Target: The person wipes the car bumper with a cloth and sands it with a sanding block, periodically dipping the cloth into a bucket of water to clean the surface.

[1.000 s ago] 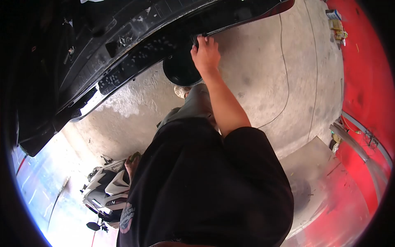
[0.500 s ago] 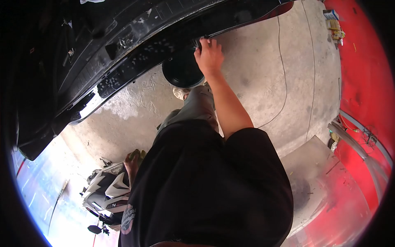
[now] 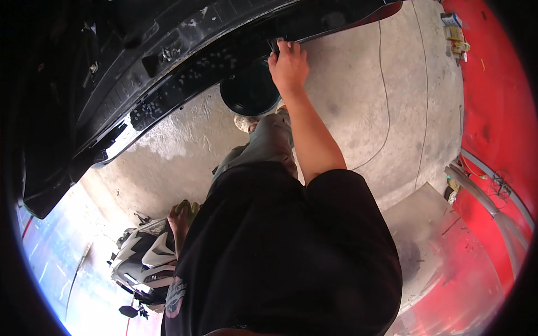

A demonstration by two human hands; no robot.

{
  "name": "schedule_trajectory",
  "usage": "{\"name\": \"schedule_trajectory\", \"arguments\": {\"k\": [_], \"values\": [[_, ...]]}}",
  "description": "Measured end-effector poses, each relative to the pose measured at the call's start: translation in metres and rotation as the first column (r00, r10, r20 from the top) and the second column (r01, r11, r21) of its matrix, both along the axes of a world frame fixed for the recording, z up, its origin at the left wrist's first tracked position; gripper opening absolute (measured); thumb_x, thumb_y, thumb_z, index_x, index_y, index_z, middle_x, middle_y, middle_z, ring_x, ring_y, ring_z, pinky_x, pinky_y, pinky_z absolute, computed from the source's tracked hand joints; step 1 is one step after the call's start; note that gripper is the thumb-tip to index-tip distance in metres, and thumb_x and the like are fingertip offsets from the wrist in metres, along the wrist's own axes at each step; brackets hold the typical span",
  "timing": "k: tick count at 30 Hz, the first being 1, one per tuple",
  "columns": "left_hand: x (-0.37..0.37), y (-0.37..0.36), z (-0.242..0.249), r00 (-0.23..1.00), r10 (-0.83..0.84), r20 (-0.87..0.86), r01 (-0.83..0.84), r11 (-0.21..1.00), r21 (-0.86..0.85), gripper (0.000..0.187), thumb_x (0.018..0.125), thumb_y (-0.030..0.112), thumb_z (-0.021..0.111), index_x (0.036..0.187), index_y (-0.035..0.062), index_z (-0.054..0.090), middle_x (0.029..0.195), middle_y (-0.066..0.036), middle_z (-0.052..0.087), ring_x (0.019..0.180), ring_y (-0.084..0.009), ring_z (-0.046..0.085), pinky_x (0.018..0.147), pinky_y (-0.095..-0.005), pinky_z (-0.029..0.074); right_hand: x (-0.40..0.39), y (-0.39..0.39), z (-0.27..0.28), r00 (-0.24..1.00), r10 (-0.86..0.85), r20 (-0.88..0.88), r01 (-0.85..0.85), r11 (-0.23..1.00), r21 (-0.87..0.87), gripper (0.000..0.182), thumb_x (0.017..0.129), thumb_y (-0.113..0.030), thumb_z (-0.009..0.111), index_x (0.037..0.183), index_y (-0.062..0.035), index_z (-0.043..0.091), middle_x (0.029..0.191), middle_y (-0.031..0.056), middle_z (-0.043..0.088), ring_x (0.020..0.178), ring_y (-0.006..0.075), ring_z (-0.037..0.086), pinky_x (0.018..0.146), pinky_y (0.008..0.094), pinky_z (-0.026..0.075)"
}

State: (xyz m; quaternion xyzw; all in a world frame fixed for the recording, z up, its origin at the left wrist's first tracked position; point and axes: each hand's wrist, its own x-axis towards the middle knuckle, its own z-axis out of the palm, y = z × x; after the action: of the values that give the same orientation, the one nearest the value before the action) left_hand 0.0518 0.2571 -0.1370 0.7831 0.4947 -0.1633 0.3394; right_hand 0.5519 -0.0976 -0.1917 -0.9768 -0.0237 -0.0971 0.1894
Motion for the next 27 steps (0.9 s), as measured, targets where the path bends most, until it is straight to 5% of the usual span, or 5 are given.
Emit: {"name": "schedule_trajectory", "arguments": {"k": [12, 27], "values": [[0.011, -0.006, 0.010, 1.000, 0.015, 0.027, -0.014, 1.000, -0.024, 0.035, 0.080, 0.025, 0.079, 0.106, 0.0016, 0.075, 0.091, -0.015, 0.077, 0.083, -0.0242, 0.074, 0.077, -0.0377, 0.057, -0.009, 0.004, 0.000, 0.998, 0.047, 0.035, -0.044, 0.994, -0.098, 0.042, 0.083, -0.024, 0.075, 0.124, -0.0195, 0.065, 0.113, 0.0068, 0.064, 0.096, 0.0338, 0.064, 0.074, 0.0465, 0.058], [0.003, -0.001, 0.003, 1.000, -0.025, -0.008, 0.025, 1.000, 0.015, 0.038, 0.080, 0.029, 0.078, 0.107, 0.0026, 0.076, 0.092, -0.017, 0.076, 0.084, -0.0271, 0.074, 0.078, -0.0392, 0.057, -0.026, 0.012, -0.002, 0.995, 0.044, -0.091, -0.038, 0.998, 0.059, 0.041, 0.084, -0.027, 0.076, 0.123, -0.0188, 0.064, 0.121, 0.0101, 0.061, 0.103, 0.0367, 0.063, 0.081, 0.0492, 0.059]]}}
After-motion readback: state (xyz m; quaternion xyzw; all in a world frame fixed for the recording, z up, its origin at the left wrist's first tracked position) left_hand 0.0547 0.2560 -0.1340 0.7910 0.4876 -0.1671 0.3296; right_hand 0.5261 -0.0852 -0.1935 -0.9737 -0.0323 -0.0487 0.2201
